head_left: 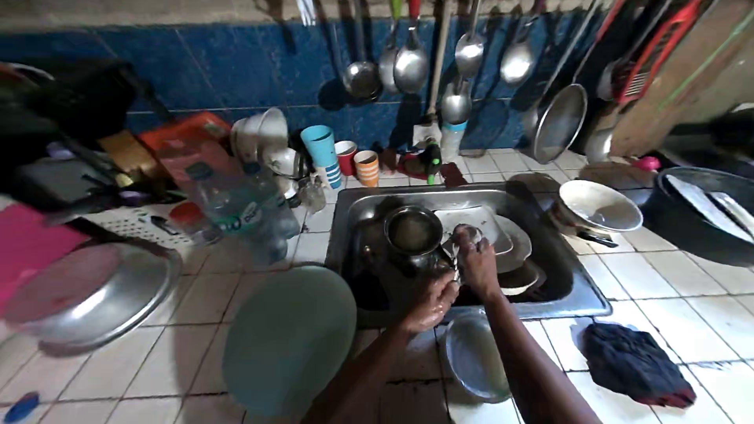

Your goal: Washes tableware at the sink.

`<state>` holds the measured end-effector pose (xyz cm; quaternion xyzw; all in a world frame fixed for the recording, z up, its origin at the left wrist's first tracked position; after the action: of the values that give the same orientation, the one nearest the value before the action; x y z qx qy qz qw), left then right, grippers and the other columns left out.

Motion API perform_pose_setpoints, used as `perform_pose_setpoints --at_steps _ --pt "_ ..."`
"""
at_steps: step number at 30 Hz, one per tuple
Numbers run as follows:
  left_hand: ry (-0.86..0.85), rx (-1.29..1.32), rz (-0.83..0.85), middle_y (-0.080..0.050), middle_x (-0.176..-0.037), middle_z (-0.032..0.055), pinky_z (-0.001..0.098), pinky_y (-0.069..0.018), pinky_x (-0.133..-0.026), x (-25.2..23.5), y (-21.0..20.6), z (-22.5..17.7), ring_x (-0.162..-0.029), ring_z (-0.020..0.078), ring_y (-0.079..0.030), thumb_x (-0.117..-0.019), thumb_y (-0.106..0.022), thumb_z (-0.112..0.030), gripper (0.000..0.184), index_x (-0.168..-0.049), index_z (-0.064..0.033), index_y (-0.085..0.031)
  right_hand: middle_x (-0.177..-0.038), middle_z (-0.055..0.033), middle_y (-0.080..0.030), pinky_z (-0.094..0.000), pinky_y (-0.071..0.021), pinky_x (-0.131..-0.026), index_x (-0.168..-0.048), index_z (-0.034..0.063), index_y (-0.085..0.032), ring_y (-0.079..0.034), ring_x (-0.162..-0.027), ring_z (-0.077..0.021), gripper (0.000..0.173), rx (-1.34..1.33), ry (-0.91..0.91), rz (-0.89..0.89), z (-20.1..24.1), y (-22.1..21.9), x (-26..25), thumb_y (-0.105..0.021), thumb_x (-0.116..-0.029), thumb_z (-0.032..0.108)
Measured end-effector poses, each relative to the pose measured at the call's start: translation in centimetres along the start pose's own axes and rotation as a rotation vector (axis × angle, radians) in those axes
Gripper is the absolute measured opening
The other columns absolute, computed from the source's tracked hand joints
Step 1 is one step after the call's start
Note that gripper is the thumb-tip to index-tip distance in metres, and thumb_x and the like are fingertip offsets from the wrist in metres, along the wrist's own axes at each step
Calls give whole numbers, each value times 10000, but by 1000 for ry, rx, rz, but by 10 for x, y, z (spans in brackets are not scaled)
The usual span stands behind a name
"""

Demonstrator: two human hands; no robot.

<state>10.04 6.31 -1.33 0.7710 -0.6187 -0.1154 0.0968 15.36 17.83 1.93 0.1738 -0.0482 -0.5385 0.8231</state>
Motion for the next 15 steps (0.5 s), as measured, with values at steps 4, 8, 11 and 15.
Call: perform_pose_setpoints --at_steps 4,8,11,15 --pt "201 -508 -126 -665 -1206 273 466 -459 -1069 4 32 -6 -1200 363 -628 -1015 -533 -91 290 -1200 102 -645 -1492 -267 -462 -364 -442 -1103 -1304 -86 -593 -524 -1327 -249 451 -133 132 150 9 -42 32 -651 -955 193" --pt "274 -123 -233 -666 -1039 155 321 -553 -793 16 53 18 -861 177 -659 -1002 -595 -92 323 -1282 65 -560 -1155 -113 -665 -254 -569 -886 -1344 -52 -515 -666 -996 -73 483 -239 71 347 -1 -55 38 -686 -906 58" --pt "264 200 -211 -601 -837 64 215 -478 -563 29 47 30 -605 64 -544 -1045 -538 -88 292 -1289 72 -515 -1127 -101 -688 -244 -551 -917 -1299 -53 -574 -665 -993 -58 432 -67 203 442 9 -55 36 -704 -911 82" --pt "270 99 -234 -597 -843 58 212 -464 -618 32 43 24 -663 61 -536 -1079 -475 -120 283 -1266 79 -550 -1072 -161 -727 -368 -556 -916 -1288 -37 -620 -708 -969 -184 398 151 248 330 20 -46 25 -675 -961 184"
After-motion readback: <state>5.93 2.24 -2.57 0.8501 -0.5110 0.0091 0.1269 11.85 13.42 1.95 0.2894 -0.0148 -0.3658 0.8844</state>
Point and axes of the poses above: each hand's wrist, its own x-axis away from the middle knuckle, its own y-axis out of the back of the hand, z = x × y, the point moved 9 cm from there along -x, towards the middle knuckle
